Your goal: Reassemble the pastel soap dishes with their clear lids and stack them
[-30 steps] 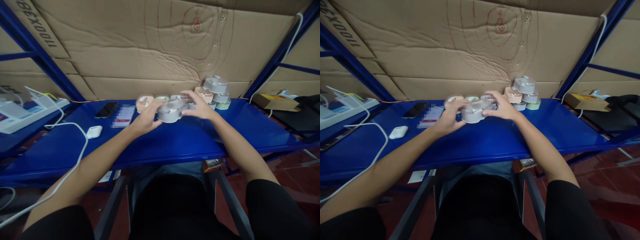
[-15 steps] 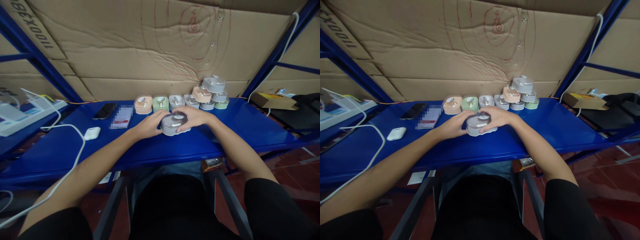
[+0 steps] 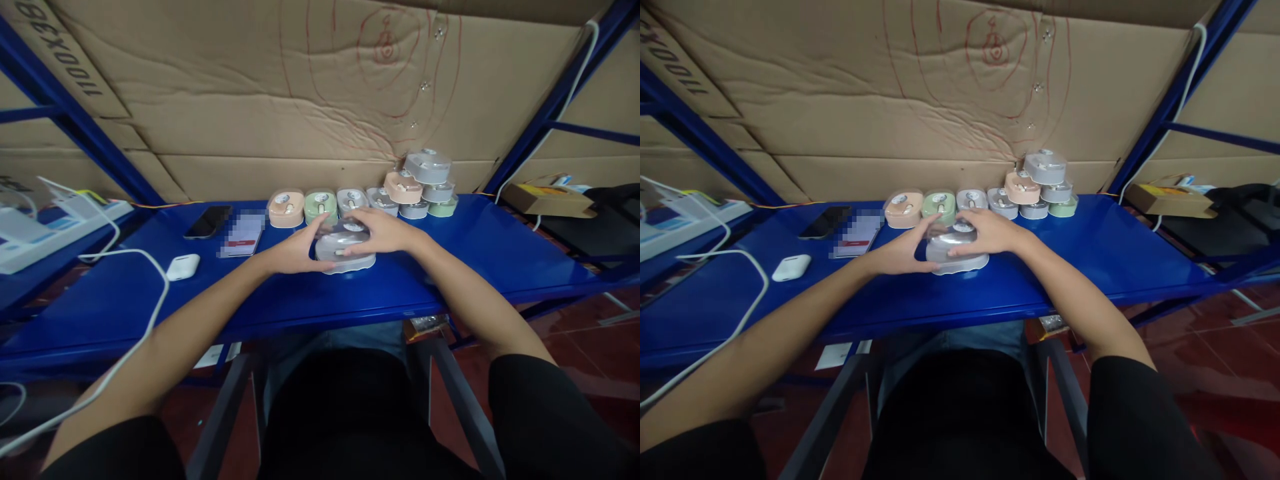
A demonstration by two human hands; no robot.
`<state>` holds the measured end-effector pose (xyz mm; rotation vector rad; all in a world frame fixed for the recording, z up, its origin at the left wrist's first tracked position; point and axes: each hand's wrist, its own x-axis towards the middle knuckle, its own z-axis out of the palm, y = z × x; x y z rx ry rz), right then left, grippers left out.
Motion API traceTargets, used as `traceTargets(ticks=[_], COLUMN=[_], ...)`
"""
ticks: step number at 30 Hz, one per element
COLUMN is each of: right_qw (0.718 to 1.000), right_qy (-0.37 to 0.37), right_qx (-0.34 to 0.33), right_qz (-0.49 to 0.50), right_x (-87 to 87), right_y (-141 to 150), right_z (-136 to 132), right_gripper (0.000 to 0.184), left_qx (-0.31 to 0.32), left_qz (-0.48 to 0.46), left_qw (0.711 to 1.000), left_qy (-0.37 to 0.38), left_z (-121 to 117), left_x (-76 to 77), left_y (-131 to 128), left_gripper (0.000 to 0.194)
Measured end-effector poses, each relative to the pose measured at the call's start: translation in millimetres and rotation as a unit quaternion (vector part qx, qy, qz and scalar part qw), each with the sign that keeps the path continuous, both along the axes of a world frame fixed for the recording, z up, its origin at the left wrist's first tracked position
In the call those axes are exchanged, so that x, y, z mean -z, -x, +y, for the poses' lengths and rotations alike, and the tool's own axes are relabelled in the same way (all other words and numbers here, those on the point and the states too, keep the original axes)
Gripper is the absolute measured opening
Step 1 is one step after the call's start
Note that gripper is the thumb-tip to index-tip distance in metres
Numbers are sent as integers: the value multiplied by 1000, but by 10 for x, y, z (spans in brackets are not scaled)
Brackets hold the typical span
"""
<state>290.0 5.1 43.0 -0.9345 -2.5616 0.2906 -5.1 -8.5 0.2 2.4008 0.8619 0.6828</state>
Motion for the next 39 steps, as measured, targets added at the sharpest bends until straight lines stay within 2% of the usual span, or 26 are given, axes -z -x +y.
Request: traceTargets(ticks=[2, 4, 7, 10, 13, 19, 39], right_qw=[999, 996, 986, 978, 978, 979, 981], right_qy=[-10, -19, -45, -73, -68, -52, -59], right_qx=[28, 72, 136, 163, 166, 164, 151], right_qz=[17, 42, 85, 105, 109, 106, 106], right_x=[-73, -131, -161, -141, -114, -100, -93], right_y=[-102, -212, -330, -363, -341, -325, -300], right_z=[50, 112, 204, 257, 259, 242, 237], right_gripper=[88, 88, 91, 93, 94, 97, 105], left_qx=[-30, -37, -4, 18, 16, 19, -8], left_qz=[-10, 4, 50, 87, 98, 80, 27], left_qw=[1000, 999, 997, 993, 992, 993, 996], left_qy=[3, -13, -59, -77, -77, -86, -90], left_z=[-26, -67, -141, -188, -181, -129, -143], left_x=[23, 14, -40, -69, -39, 29, -15], left_y=[-55, -93, -119, -130, -139, -143, -143], left_gripper=[136, 133, 102, 73, 62, 57, 39])
